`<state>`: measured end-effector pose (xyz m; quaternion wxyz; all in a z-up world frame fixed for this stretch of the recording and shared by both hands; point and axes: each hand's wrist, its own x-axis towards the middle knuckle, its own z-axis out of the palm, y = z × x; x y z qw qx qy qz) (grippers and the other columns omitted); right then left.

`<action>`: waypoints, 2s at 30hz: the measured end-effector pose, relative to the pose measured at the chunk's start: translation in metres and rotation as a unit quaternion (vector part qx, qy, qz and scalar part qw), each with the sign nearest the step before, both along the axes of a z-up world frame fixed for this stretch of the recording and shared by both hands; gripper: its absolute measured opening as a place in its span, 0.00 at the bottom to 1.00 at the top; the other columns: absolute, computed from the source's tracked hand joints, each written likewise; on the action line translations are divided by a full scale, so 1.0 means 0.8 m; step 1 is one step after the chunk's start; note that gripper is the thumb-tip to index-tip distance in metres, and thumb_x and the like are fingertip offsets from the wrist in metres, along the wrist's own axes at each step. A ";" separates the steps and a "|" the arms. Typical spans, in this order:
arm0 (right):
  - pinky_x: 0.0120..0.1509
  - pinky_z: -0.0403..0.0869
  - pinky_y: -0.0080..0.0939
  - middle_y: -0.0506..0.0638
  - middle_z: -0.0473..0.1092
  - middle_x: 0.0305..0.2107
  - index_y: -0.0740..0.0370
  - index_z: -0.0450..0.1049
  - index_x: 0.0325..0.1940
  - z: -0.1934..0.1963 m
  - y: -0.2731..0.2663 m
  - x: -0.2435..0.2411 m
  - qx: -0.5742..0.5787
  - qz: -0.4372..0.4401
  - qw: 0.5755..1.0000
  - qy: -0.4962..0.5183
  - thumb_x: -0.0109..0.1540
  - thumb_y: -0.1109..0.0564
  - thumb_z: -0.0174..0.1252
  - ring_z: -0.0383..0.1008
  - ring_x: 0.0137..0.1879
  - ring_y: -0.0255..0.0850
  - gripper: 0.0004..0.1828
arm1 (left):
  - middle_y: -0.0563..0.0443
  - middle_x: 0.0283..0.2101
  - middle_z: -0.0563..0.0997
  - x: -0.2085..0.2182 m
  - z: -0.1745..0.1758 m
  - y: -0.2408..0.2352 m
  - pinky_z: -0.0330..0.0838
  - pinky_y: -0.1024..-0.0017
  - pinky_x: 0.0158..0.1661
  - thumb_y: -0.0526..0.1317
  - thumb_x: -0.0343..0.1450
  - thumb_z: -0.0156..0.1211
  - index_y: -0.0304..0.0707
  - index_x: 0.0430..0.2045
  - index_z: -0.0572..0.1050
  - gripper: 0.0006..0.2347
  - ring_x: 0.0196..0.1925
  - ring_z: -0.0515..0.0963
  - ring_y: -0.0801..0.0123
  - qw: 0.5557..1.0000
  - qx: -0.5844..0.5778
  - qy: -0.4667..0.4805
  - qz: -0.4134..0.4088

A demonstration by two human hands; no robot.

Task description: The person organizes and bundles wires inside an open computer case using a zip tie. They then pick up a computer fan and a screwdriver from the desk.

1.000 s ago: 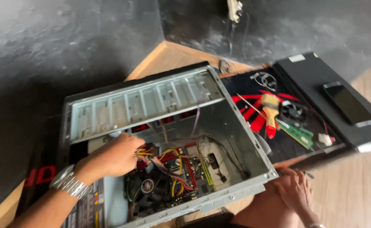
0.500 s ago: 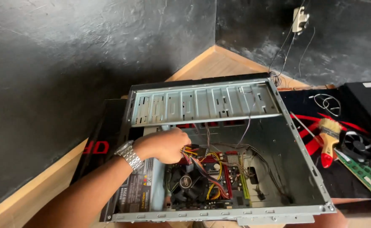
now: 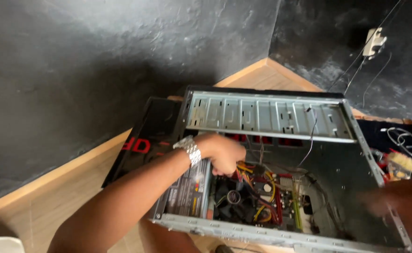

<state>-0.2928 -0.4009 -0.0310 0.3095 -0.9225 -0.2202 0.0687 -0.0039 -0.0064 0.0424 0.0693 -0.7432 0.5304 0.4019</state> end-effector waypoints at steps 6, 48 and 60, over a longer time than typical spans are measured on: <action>0.48 0.74 0.44 0.50 0.76 0.39 0.55 0.76 0.43 0.107 0.397 0.118 -0.009 -0.043 0.998 -0.034 0.65 0.54 0.58 0.78 0.43 0.44 0.05 | 0.52 0.19 0.79 -0.008 0.016 0.001 0.65 0.72 0.26 0.34 0.66 0.55 0.39 0.15 0.73 0.07 0.20 0.76 0.71 0.997 0.005 -0.036 -0.067; 0.38 0.91 0.34 0.47 0.83 0.31 0.54 0.82 0.46 0.154 0.346 0.192 -0.113 -0.075 0.984 -0.115 0.59 0.71 0.52 0.88 0.36 0.38 0.20 | 0.48 0.30 0.76 -0.005 0.009 0.011 0.64 0.74 0.21 0.26 0.71 0.46 0.25 0.45 0.68 0.09 0.25 0.73 0.70 0.998 0.003 0.055 0.043; 0.22 0.74 0.42 0.50 0.76 0.18 0.51 0.77 0.35 -0.024 0.277 0.232 -0.107 -0.238 0.922 -0.286 0.65 0.56 0.56 0.77 0.19 0.47 0.06 | 0.47 0.19 0.82 0.017 -0.019 0.036 0.79 0.66 0.33 0.38 0.69 0.61 0.29 0.37 0.76 0.10 0.22 0.84 0.63 0.991 -0.133 0.024 -0.024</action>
